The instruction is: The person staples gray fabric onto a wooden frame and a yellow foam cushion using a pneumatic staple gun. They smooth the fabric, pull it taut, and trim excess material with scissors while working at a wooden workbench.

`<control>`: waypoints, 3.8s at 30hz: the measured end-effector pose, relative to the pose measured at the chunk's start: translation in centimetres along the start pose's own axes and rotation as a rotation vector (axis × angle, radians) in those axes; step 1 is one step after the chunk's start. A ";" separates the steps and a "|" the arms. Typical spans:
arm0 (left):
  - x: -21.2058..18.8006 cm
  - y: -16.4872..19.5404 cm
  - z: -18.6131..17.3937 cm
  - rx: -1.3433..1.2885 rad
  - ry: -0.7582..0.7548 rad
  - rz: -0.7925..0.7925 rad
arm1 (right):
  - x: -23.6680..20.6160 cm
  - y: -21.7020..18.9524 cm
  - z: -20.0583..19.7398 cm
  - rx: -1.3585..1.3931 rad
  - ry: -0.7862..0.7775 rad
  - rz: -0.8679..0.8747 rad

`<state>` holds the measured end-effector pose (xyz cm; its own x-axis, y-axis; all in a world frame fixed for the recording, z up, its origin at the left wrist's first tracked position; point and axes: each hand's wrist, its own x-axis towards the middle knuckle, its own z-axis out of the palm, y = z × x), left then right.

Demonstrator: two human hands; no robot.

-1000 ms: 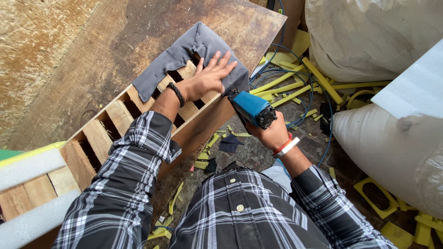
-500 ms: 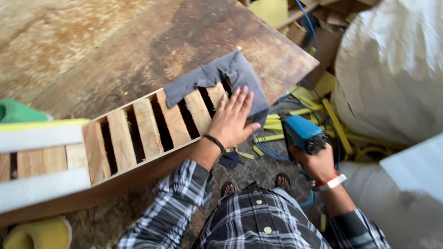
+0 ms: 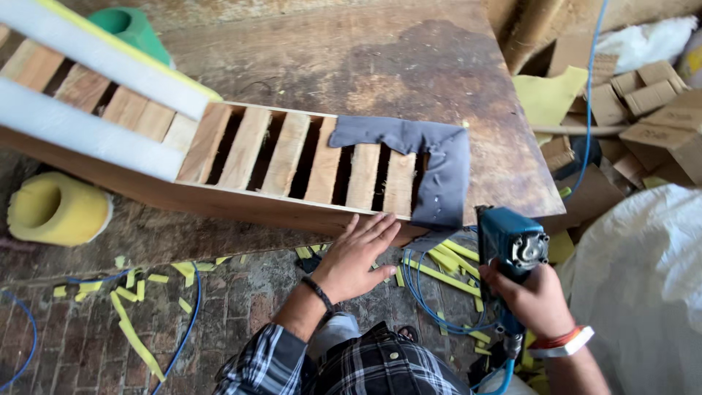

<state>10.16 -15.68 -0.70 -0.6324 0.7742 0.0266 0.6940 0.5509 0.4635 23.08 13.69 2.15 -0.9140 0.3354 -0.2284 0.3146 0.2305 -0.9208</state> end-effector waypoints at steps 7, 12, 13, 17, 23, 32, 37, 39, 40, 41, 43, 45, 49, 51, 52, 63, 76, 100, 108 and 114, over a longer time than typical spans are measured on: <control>-1.1 -7.7 -3.0 -0.228 0.461 -0.229 | 6.8 -11.4 1.4 -0.559 -0.225 0.000; 1.7 -13.2 -5.7 0.090 0.610 -0.259 | 14.8 -18.5 8.9 -0.498 -0.396 0.045; 2.0 -13.9 -6.1 0.176 0.639 -0.267 | 16.2 -19.7 10.3 -0.496 -0.410 0.055; 2.6 -14.4 -5.9 0.273 0.574 -0.311 | 20.4 -22.7 14.3 -0.742 -0.422 0.103; 1.9 -14.5 -6.3 0.185 0.554 -0.307 | 22.3 -24.0 15.9 -0.723 -0.421 0.348; 1.7 -14.4 -7.0 0.153 0.569 -0.257 | 19.9 -22.0 10.4 -0.273 -0.237 0.384; 1.7 -14.4 -6.6 0.181 0.531 -0.259 | 19.2 -20.7 9.8 -0.444 -0.195 0.435; 1.8 -14.3 -6.5 0.193 0.557 -0.256 | 19.2 -21.0 9.9 -0.580 -0.223 0.427; 1.8 -14.2 -6.4 0.196 0.571 -0.255 | 19.3 -21.3 10.1 -0.649 -0.237 0.423; 1.9 -14.1 -6.3 0.205 0.567 -0.257 | 19.6 -21.6 10.4 -0.734 -0.273 0.394; 1.9 -14.0 -6.1 0.223 0.563 -0.264 | 20.3 -22.8 11.0 -0.908 -0.348 0.332; 1.9 -13.9 -6.2 0.234 0.578 -0.247 | 21.6 -23.9 12.7 -0.958 -0.383 0.366; 1.7 -13.8 -6.4 0.211 0.612 -0.242 | 23.5 -26.2 16.8 -1.069 -0.580 0.457; 1.4 -13.8 -6.5 0.184 0.636 -0.245 | 23.9 -27.4 18.8 -1.208 -0.599 0.484; 1.4 -13.8 -6.5 0.169 0.647 -0.246 | 23.9 -27.9 19.7 -1.278 -0.608 0.498; 1.2 -14.2 -6.4 0.079 0.640 -0.263 | 23.4 -29.2 23.3 -1.509 -0.657 0.503; 2.0 -13.3 -5.8 0.144 0.696 -0.229 | 16.5 -19.6 1.4 -0.942 -0.360 0.437; 18.4 -1.9 -1.5 -0.220 0.438 -0.260 | 22.1 -11.0 -4.3 -0.741 -0.619 -0.041; 18.6 -2.8 -0.7 -0.267 0.459 -0.263 | 23.3 -15.2 -1.4 -1.173 -0.638 -0.023; 18.8 -4.6 0.6 -0.423 0.763 -0.179 | 23.3 -16.2 -1.1 -1.203 -0.649 0.025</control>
<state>-4.72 -3.50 -2.85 -0.8811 0.1863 0.4348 0.4729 0.3657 0.8016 -3.06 18.72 12.12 -0.7548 -0.0565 -0.6535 0.0551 0.9873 -0.1490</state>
